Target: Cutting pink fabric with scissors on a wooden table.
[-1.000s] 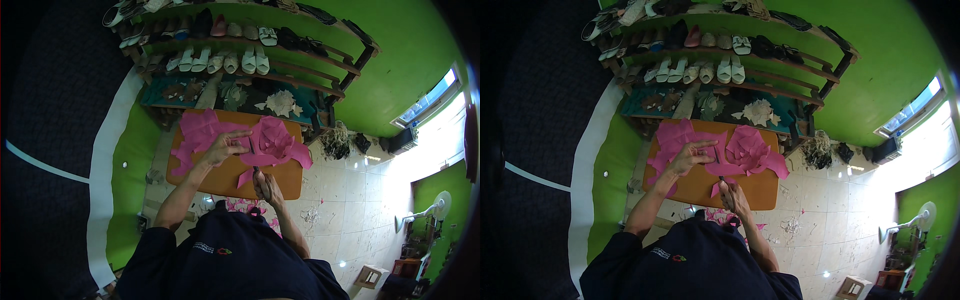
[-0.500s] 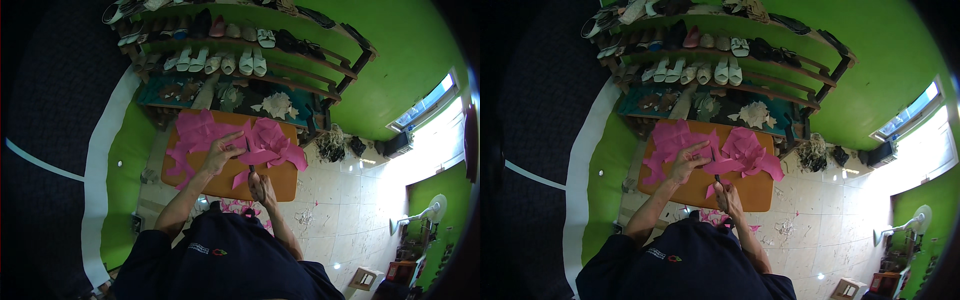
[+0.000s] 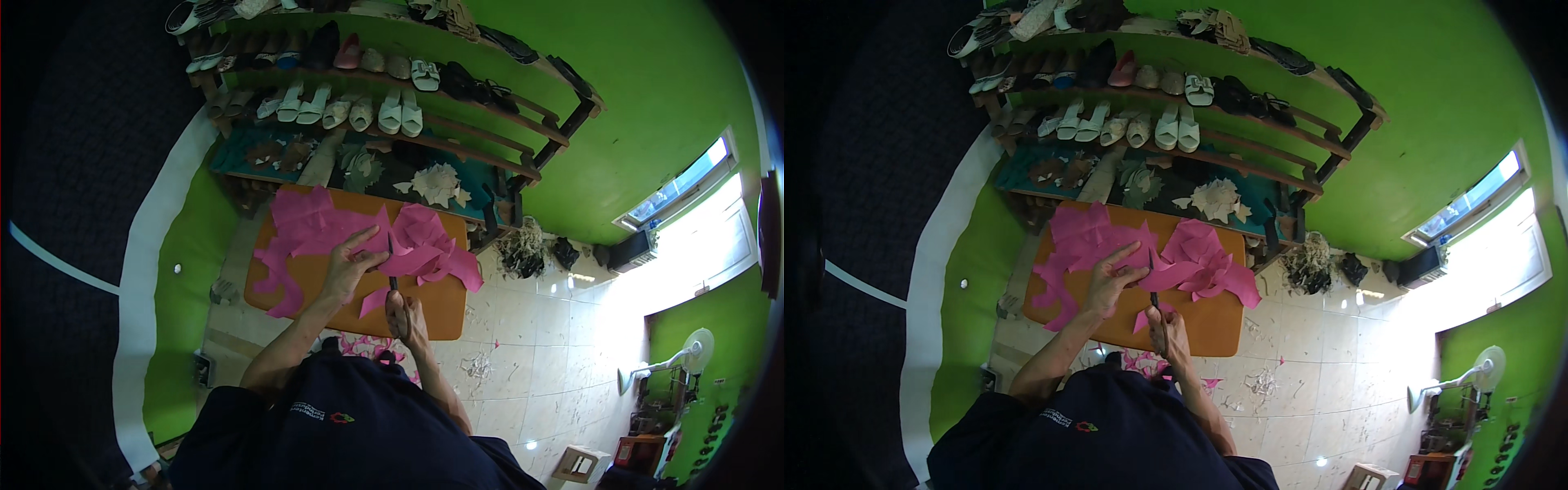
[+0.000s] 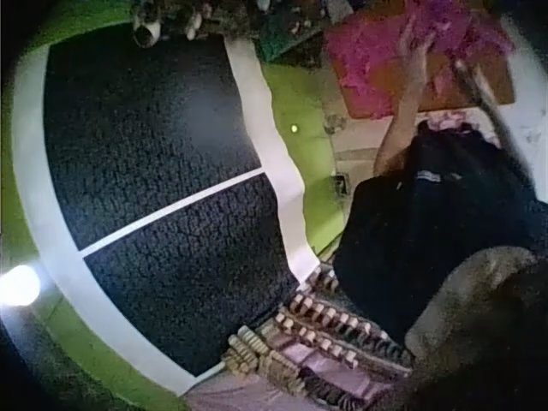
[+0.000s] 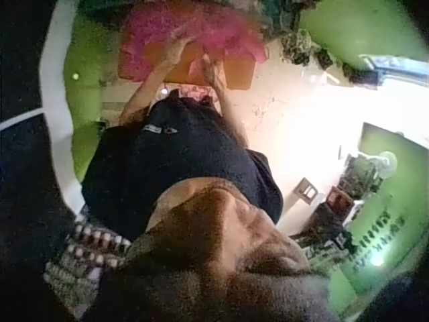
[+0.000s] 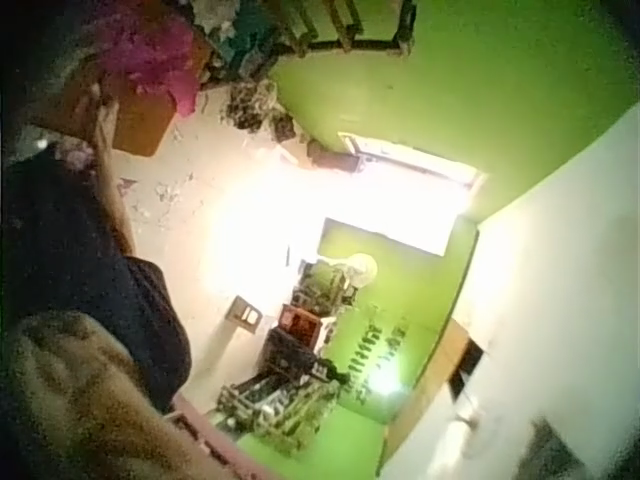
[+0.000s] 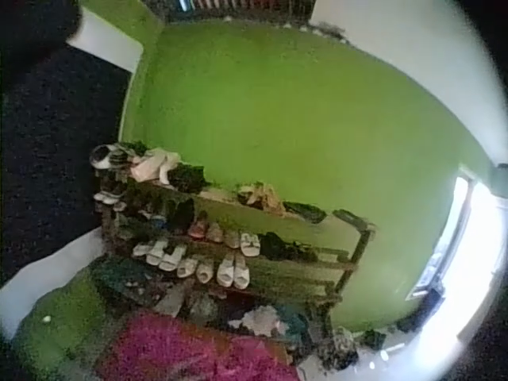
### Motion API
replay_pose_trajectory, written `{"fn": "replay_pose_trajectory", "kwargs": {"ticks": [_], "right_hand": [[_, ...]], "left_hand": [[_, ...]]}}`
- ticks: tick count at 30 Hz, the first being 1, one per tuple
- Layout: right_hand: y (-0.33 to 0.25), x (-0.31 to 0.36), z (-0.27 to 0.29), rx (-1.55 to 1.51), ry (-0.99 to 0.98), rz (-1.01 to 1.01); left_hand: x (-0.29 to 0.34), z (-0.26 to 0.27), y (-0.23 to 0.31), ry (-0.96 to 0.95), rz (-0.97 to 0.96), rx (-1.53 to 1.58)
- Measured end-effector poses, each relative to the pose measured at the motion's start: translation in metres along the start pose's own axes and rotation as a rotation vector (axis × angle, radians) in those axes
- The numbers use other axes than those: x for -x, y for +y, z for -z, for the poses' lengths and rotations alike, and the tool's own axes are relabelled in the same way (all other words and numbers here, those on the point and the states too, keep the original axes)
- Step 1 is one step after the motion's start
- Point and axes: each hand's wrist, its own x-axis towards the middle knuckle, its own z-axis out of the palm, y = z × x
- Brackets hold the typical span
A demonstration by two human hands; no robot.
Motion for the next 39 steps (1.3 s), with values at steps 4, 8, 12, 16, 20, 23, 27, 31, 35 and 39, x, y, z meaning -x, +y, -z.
{"fn": "replay_pose_trajectory", "kwargs": {"ticks": [4,8,12,16,20,23,27,31,35,39], "right_hand": [[0.000,0.002,0.001,0.066,-0.039,0.026],[0.007,-0.001,0.009,0.038,-0.094,0.025],[0.003,-0.006,0.009,0.086,-0.116,0.017],[0.003,-0.006,0.009,0.126,-0.106,0.010],[0.000,-0.003,0.004,0.014,-0.070,0.011],[0.002,-0.004,0.001,-0.006,-0.037,0.011],[0.006,-0.007,0.002,-0.001,-0.010,-0.040],[0.004,-0.006,-0.002,-0.005,0.046,-0.060],[0.000,-0.004,-0.006,-0.019,0.063,-0.022],[0.003,-0.007,-0.007,0.001,0.089,-0.061]], "left_hand": [[-0.008,0.009,0.002,0.015,0.026,-0.028],[-0.015,0.020,0.002,-0.077,0.021,-0.075],[-0.014,0.018,0.002,-0.074,-0.002,-0.072],[-0.012,0.017,-0.001,-0.061,-0.021,-0.114],[-0.008,0.014,-0.003,-0.020,-0.028,-0.077],[-0.005,0.010,-0.005,0.020,-0.022,-0.051],[-0.001,0.003,-0.004,0.052,-0.032,-0.017],[0.003,0.000,-0.004,0.066,-0.048,-0.005],[0.005,-0.005,-0.004,0.076,-0.071,0.049],[0.005,-0.005,-0.012,0.141,-0.064,0.032]]}}
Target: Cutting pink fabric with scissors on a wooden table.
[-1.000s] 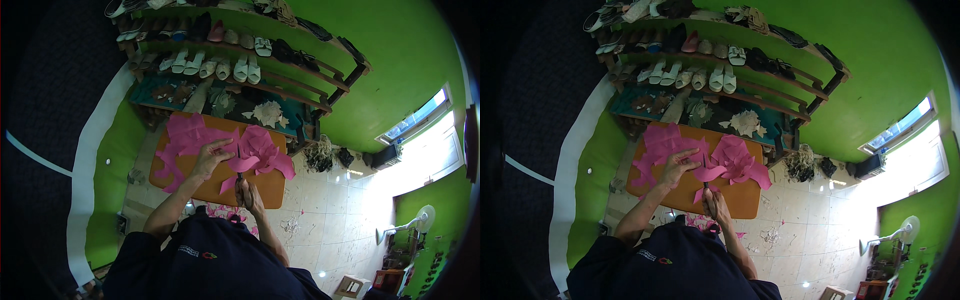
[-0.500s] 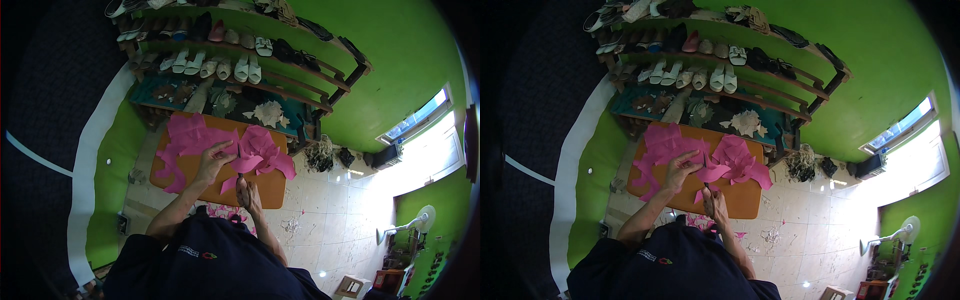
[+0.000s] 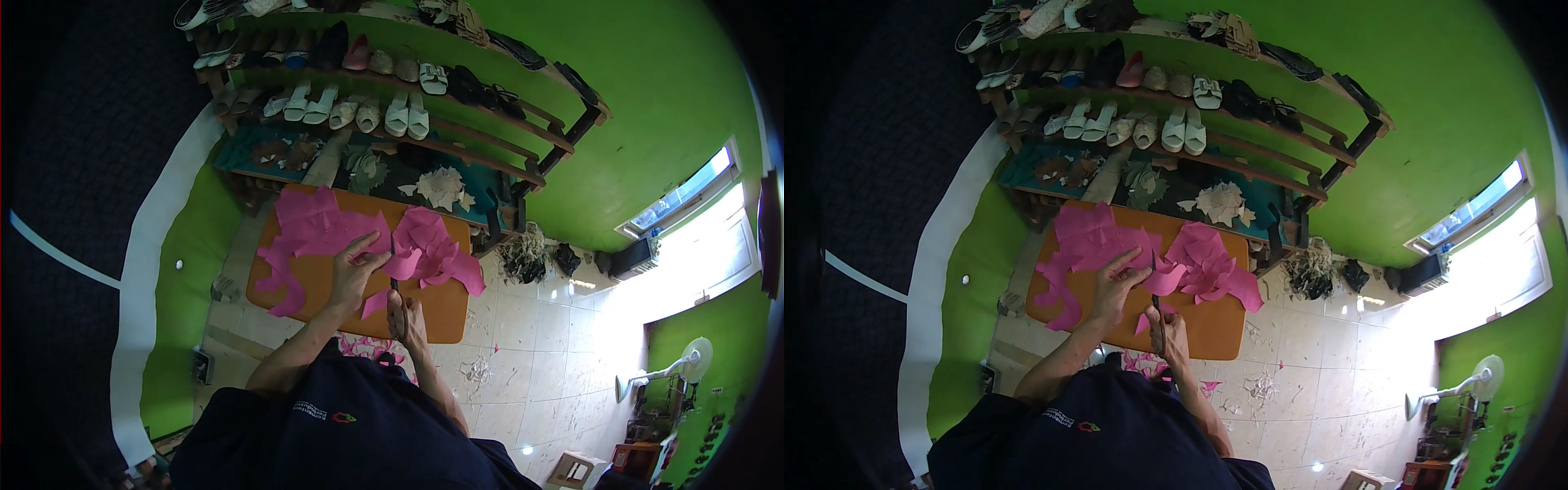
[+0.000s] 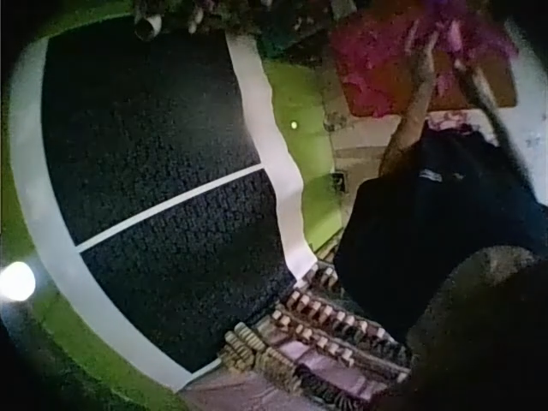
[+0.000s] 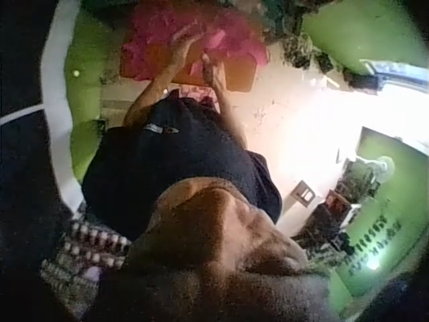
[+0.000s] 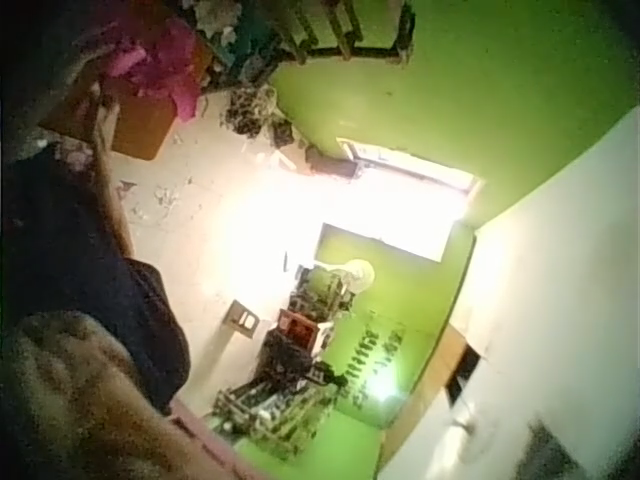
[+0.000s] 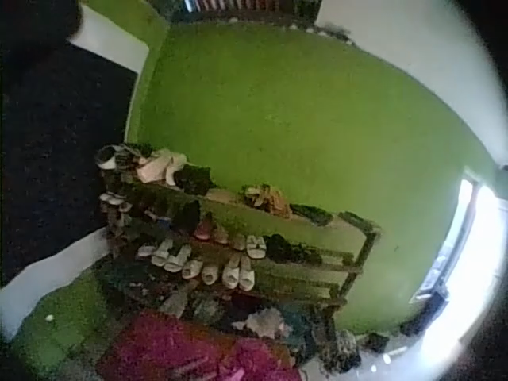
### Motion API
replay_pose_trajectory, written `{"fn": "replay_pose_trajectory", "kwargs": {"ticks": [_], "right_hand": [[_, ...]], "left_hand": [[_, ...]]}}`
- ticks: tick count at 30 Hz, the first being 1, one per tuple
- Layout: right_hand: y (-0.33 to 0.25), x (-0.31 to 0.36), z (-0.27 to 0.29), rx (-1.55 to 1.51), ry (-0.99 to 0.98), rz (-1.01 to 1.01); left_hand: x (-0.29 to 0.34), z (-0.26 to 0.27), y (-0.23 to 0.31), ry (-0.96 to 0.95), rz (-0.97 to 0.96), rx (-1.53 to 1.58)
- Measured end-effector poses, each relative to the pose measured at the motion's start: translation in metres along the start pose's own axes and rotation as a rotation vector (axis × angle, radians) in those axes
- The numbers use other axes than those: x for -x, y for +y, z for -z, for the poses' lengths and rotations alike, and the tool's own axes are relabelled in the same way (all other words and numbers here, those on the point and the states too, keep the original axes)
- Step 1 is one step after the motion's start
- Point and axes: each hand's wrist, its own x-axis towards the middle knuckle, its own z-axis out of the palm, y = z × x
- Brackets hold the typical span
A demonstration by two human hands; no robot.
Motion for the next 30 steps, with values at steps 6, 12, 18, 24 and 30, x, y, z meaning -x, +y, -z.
{"fn": "replay_pose_trajectory", "kwargs": {"ticks": [6,12,18,24,30], "right_hand": [[-0.006,0.002,-0.003,0.099,0.055,0.007],[-0.003,0.003,0.003,0.112,0.007,0.027],[-0.012,0.005,-0.001,0.080,-0.047,0.017],[-0.006,-0.006,0.000,0.119,0.013,0.079],[-0.008,-0.006,0.000,0.167,0.057,0.038]], "left_hand": [[-0.002,0.001,-0.003,0.009,0.000,0.023],[-0.006,0.001,0.012,0.039,0.063,0.002],[-0.006,0.012,0.001,-0.022,0.024,-0.050],[0.002,0.006,0.002,-0.066,0.058,-0.057],[-0.001,0.011,0.003,-0.090,0.065,-0.082]]}}
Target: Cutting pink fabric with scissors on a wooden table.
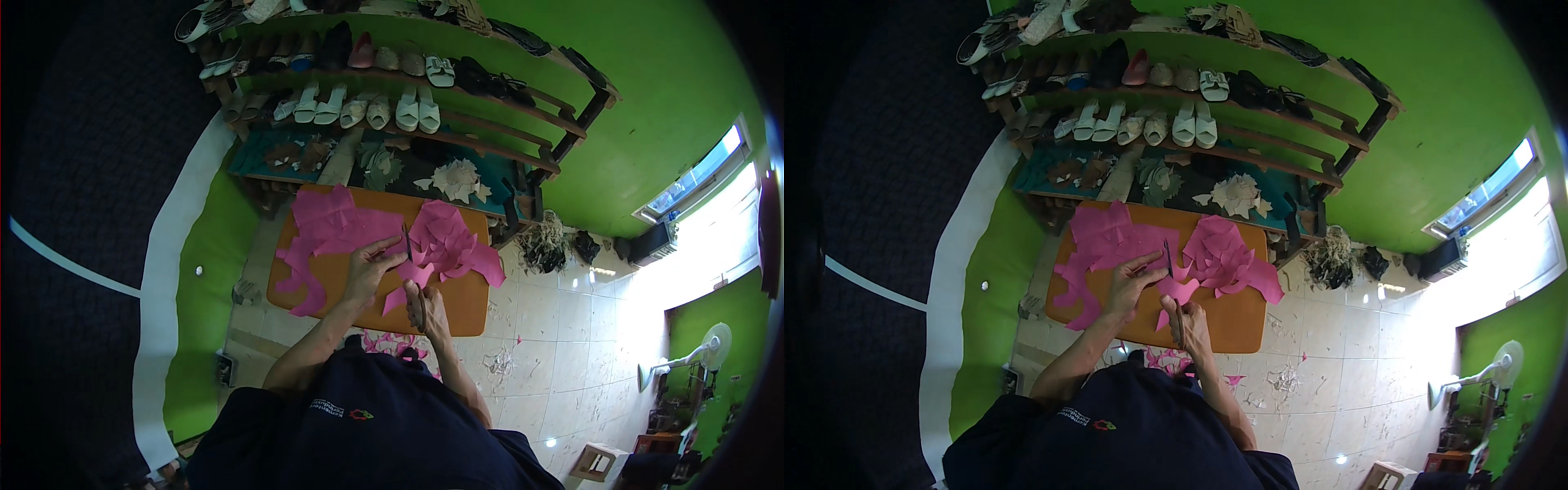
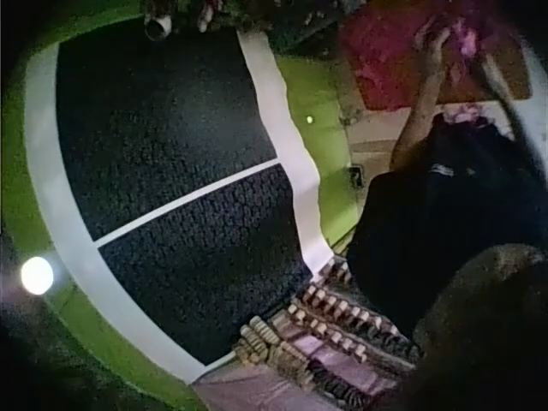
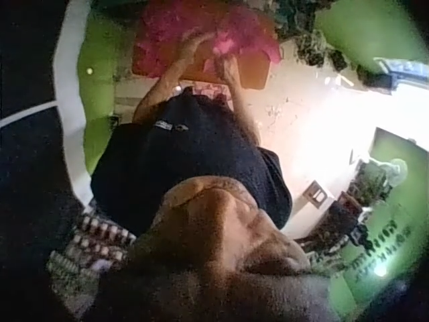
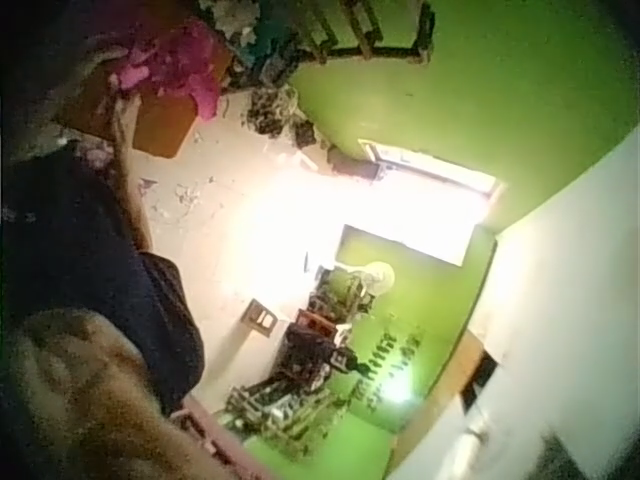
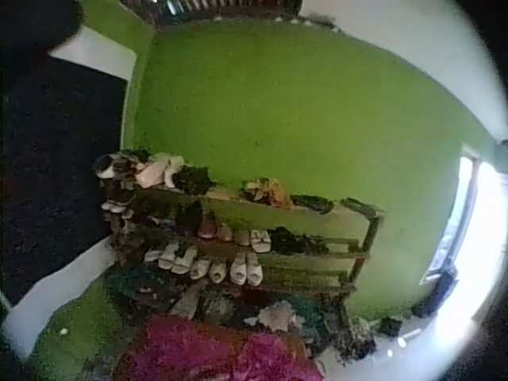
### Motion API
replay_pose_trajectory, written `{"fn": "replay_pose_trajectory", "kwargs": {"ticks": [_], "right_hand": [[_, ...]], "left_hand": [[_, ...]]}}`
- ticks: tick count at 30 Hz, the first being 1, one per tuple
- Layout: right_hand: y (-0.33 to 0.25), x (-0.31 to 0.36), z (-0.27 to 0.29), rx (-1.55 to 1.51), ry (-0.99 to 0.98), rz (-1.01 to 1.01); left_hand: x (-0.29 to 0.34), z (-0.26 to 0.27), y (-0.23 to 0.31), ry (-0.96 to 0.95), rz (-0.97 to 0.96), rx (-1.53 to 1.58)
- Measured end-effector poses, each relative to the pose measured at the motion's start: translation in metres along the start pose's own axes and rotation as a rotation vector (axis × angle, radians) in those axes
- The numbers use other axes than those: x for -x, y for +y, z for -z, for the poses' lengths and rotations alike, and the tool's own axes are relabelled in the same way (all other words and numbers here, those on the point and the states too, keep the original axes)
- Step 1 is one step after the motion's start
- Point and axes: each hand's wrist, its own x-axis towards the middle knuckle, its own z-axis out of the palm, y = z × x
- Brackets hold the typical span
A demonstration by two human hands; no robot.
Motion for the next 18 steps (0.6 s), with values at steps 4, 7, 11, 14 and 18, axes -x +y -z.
{"fn": "replay_pose_trajectory", "kwargs": {"ticks": [4,7,11,14,18], "right_hand": [[0.000,0.001,0.004,0.051,0.024,0.010],[-0.004,0.003,0.004,0.059,0.032,0.017],[-0.001,0.000,0.007,0.106,0.031,0.017],[0.010,-0.004,0.008,0.085,0.035,0.058],[0.017,-0.010,0.012,0.175,0.043,0.062]], "left_hand": [[0.001,-0.002,0.005,-0.032,0.005,-0.012],[-0.001,0.002,0.007,-0.045,0.039,-0.016],[-0.002,0.003,0.010,-0.063,0.049,-0.025],[-0.004,0.009,0.009,-0.067,0.064,-0.040],[-0.011,0.022,0.002,-0.095,0.102,-0.112]]}}
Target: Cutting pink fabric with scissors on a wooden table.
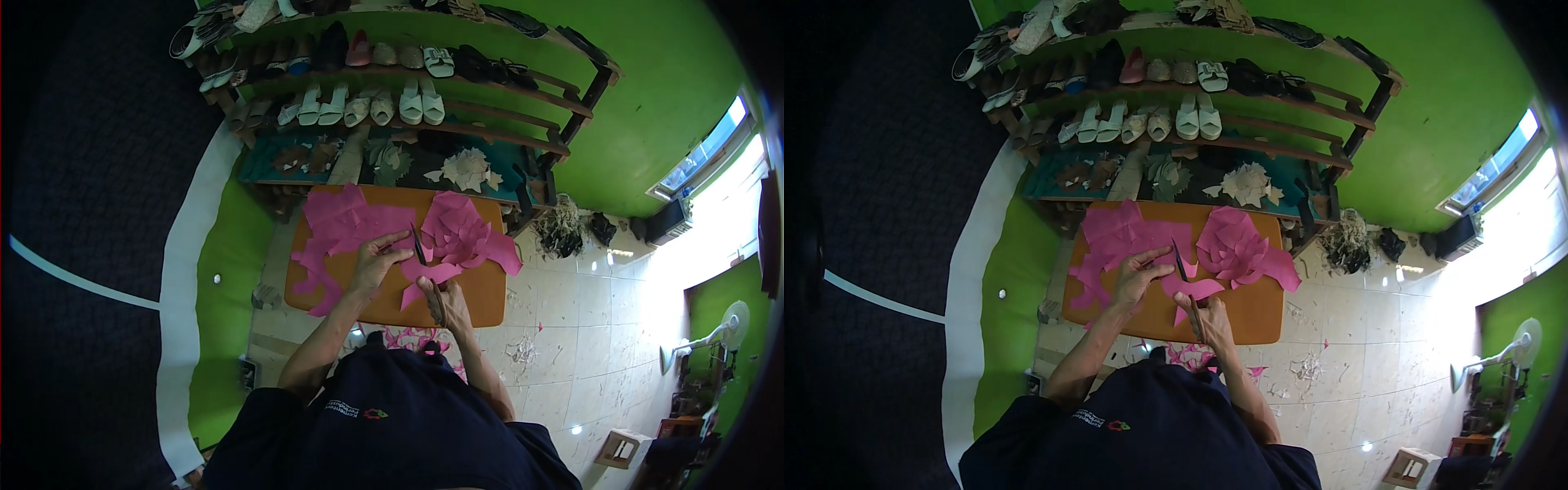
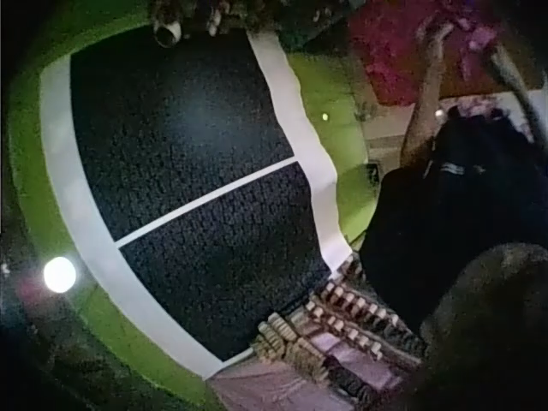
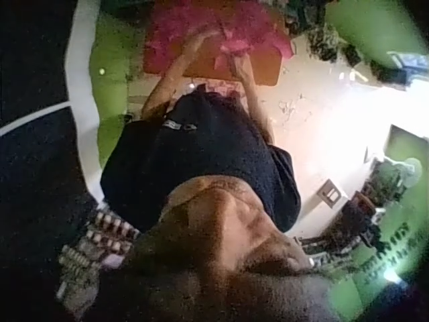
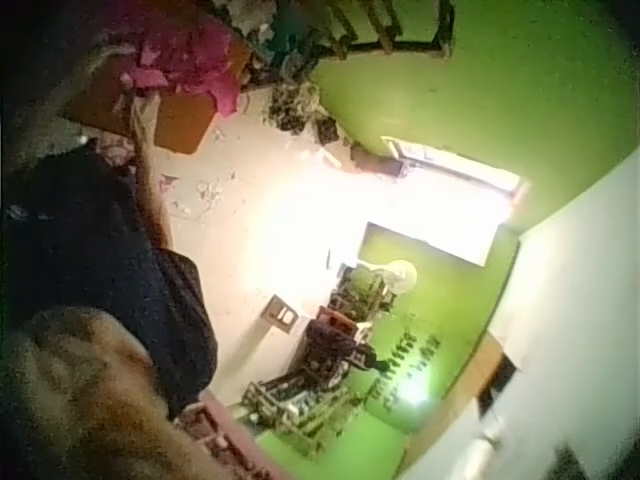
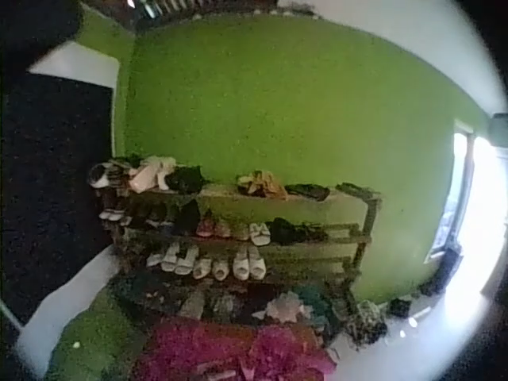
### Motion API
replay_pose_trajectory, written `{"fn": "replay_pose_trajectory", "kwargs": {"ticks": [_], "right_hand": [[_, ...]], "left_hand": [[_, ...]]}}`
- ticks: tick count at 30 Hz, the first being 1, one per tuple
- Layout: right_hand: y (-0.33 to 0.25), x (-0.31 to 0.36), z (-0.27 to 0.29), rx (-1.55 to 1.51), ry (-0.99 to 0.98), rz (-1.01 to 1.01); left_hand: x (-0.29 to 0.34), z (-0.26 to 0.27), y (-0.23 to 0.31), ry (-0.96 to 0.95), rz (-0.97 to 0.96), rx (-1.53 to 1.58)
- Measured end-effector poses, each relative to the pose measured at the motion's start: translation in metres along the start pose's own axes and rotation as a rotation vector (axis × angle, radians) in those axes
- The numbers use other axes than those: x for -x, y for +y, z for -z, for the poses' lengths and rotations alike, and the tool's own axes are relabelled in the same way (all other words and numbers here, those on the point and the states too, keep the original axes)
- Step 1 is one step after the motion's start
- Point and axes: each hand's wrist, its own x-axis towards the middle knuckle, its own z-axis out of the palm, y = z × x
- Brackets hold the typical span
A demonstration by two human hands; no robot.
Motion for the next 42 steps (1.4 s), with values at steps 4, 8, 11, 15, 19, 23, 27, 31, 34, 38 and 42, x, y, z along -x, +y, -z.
{"fn": "replay_pose_trajectory", "kwargs": {"ticks": [4,8,11,15,19,23,27,31,34,38,42], "right_hand": [[-0.019,0.009,0.005,-0.004,-0.033,0.006],[-0.021,0.008,0.008,-0.031,-0.012,0.136],[-0.026,0.009,0.010,0.038,-0.045,0.098],[-0.021,0.007,0.010,0.016,-0.066,0.084],[-0.021,0.006,0.013,0.065,-0.130,-0.024],[-0.034,0.008,0.009,0.028,-0.129,0.016],[-0.021,-0.008,0.003,0.001,-0.179,0.006],[-0.005,-0.030,-0.001,0.145,-0.263,0.029],[0.000,-0.039,-0.014,0.104,-0.225,0.116],[0.002,-0.037,-0.013,0.186,-0.279,0.012],[0.000,-0.027,-0.017,0.127,-0.297,-0.027]], "left_hand": [[-0.001,0.004,0.001,-0.026,0.004,-0.019],[-0.007,0.011,0.001,-0.066,0.007,-0.025],[-0.008,0.014,0.002,-0.090,0.003,-0.017],[-0.011,0.023,0.002,-0.109,0.020,-0.032],[-0.007,0.016,0.012,-0.079,0.028,-0.011],[-0.009,0.024,0.009,-0.120,0.068,-0.049],[-0.014,0.035,-0.001,-0.138,0.073,-0.115],[-0.019,0.054,-0.012,-0.078,0.129,-0.150],[-0.015,0.066,-0.011,0.011,0.121,-0.154],[-0.008,0.079,-0.007,0.270,0.013,0.024],[-0.010,0.109,-0.021,0.439,0.045,0.460]]}}
